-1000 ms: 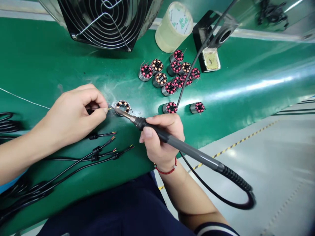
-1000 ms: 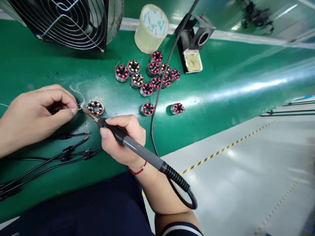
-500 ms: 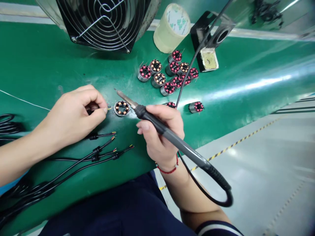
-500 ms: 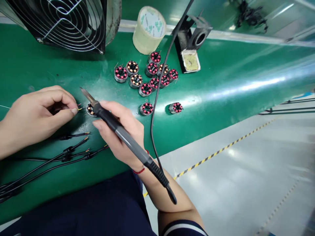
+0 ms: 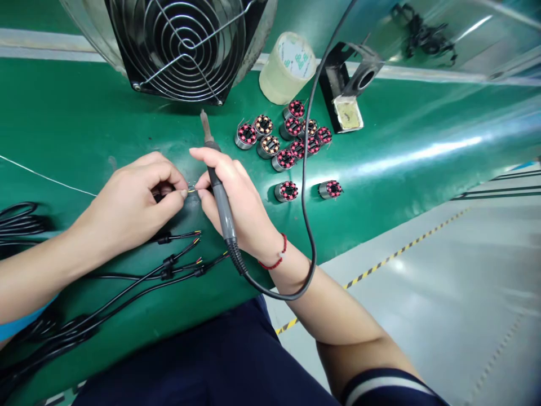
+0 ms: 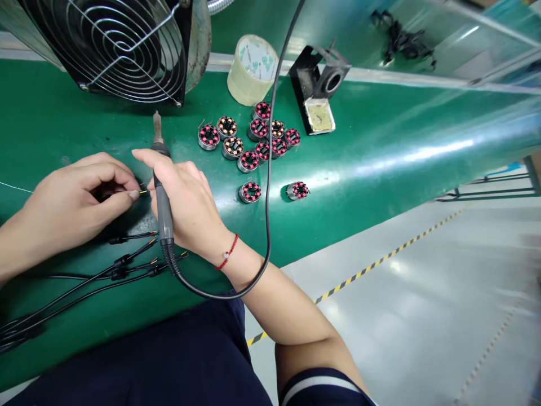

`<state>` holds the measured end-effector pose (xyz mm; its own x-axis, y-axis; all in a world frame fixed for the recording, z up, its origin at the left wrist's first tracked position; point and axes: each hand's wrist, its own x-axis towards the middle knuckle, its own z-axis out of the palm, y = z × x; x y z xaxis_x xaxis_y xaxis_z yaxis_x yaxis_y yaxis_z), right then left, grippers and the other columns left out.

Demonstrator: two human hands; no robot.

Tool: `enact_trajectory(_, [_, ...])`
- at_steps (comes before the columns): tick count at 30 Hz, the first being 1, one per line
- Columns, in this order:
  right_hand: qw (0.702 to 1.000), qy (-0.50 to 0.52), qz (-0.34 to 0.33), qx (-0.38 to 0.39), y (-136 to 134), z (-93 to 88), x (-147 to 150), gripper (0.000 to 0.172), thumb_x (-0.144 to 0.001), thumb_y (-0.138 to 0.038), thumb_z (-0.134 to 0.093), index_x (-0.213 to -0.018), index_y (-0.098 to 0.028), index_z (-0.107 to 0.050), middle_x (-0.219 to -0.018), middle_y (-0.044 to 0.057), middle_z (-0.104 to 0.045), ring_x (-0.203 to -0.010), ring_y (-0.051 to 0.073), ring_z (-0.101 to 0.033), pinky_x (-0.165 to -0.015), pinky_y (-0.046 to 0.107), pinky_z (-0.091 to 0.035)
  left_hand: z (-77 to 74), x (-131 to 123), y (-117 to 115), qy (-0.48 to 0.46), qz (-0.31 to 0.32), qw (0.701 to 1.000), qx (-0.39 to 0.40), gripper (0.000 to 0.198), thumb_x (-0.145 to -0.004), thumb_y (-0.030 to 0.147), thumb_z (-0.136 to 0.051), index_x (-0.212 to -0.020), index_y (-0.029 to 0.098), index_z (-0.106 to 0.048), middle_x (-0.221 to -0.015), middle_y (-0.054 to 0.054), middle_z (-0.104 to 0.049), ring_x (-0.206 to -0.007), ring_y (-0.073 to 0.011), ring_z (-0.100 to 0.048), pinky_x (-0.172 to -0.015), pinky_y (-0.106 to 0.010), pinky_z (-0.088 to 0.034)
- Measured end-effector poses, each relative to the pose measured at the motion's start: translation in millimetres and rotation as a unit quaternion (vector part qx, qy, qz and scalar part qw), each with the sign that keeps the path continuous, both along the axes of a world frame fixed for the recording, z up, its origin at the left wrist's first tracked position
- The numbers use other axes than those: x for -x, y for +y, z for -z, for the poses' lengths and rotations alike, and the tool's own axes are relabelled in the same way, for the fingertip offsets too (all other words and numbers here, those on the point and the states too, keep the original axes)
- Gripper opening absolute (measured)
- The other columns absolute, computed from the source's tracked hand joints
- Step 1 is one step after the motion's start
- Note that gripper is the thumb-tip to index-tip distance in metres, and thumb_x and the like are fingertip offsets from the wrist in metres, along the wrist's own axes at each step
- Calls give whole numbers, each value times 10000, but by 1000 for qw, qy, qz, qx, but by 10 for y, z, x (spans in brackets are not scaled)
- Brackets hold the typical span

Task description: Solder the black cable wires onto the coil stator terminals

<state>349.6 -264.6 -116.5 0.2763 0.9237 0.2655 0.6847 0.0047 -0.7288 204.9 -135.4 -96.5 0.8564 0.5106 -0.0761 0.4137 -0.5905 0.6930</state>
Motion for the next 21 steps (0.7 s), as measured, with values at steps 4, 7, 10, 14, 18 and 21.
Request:
enact_trajectory(4, [999, 1, 44, -14, 28, 107, 15, 442, -951, -91, -501, -1365, -246, -529, -945, -18, -749, -970, 181, -669, -1014, 371, -545, -23, 21, 25, 15, -8, 1000, -2, 256, -905, 363, -516, -857, 203, -710, -882, -25, -721, -774, -165, -601, -691, -287, -432])
enact_trajectory(7, [997, 4, 62, -42, 5, 137, 24, 452, -941, -101, -524, -1358, -275, -520, -931, -19, -746, -948, 182, -683, -1006, 383, -552, -39, 20, 54, 45, -42, 997, 38, 282, -858, 437, -555, -854, 222, -737, -795, 0, -753, -664, -148, -559, -625, -283, -389])
enact_trajectory(10, [998, -1, 53, -31, -21, 136, 34, 475, -904, -109, -567, -1348, -275, -532, -925, -9, -752, -966, 208, -675, -954, 400, -561, -53, 6, 74, 62, -69, 992, 83, 312, -803, 479, -594, -839, 214, -754, -737, 3, -749, -627, -143, -543, -610, -280, -387])
enact_trajectory(14, [999, -6, 34, -11, -27, 117, 40, 480, -893, -124, -576, -1339, -300, -548, -929, -18, -759, -999, 210, -675, -939, 377, -551, -71, -9, 71, 70, -80, 987, 117, 331, -778, 493, -617, -832, 197, -754, -707, -7, -717, -621, -146, -526, -598, -287, -387])
enact_trajectory(18, [999, -5, 35, -25, -23, 111, 53, 457, -909, -136, -561, -1341, -283, -558, -897, -9, -750, -981, 211, -667, -937, 384, -538, -77, -15, 56, 61, -79, 988, 121, 327, -759, 498, -609, -800, 202, -743, -698, -11, -701, -620, -150, -522, -603, -294, -388])
enact_trajectory(21, [999, -4, 43, -26, -20, 121, 74, 451, -918, -152, -553, -1345, -296, -562, -899, -12, -749, -980, 209, -664, -952, 393, -535, -70, -11, 58, 59, -77, 988, 122, 331, -761, 504, -607, -802, 205, -743, -712, -17, -708, -624, -156, -535, -611, -299, -407])
